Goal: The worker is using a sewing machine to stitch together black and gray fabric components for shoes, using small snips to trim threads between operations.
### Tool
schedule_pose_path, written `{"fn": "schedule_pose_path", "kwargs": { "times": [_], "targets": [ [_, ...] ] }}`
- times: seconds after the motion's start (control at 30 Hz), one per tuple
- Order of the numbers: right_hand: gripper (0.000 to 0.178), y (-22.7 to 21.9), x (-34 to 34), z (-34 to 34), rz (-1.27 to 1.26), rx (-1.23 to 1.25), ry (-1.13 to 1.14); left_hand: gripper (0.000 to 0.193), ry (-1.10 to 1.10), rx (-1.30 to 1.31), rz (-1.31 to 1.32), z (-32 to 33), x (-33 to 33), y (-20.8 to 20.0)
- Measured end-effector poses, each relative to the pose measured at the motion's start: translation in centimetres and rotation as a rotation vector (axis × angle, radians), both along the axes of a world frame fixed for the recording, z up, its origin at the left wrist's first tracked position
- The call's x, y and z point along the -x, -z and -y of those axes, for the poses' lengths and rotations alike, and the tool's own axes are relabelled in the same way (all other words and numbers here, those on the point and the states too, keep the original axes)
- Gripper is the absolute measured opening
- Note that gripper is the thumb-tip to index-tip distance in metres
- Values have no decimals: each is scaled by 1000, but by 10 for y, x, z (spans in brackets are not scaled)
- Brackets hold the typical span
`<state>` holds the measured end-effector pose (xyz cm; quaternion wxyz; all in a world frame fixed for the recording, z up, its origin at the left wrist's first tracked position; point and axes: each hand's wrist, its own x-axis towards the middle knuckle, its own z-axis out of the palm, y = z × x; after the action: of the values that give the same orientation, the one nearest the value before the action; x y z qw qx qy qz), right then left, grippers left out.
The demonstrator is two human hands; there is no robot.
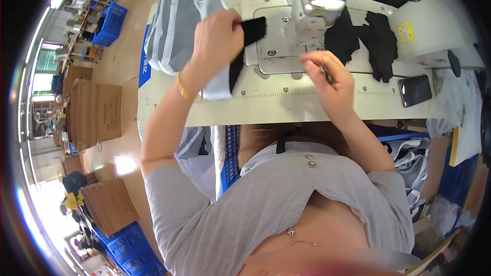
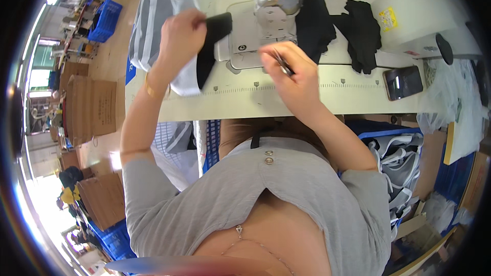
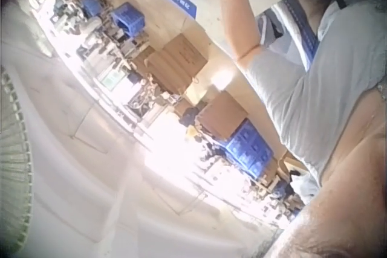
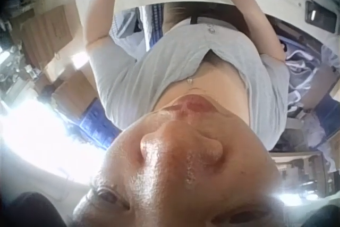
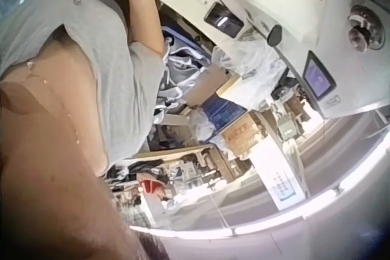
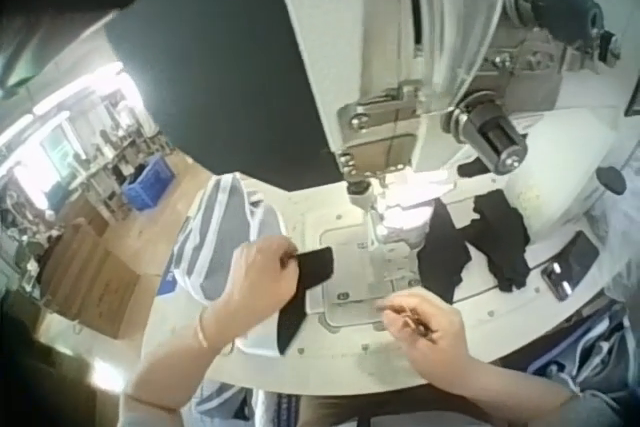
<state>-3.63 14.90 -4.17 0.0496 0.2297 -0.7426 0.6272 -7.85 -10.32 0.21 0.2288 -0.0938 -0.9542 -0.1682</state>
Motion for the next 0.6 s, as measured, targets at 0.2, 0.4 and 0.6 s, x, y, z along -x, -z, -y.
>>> {"fn": "schedule_pose_path", "kwargs": {
  "times": [0.2,0.4,0.6],
  "targets": [
    [41,14,-3,27,123,151,6,10,185,-606,248,-49,-81,-18],
    [17,13,-13,-11,520,227,-339,19,265,-1177,1095,-12,-61,-18],
    [16,16,-21,-18,470,202,-301,24,218,-631,443,-56,-80,-4]
  ]
}}
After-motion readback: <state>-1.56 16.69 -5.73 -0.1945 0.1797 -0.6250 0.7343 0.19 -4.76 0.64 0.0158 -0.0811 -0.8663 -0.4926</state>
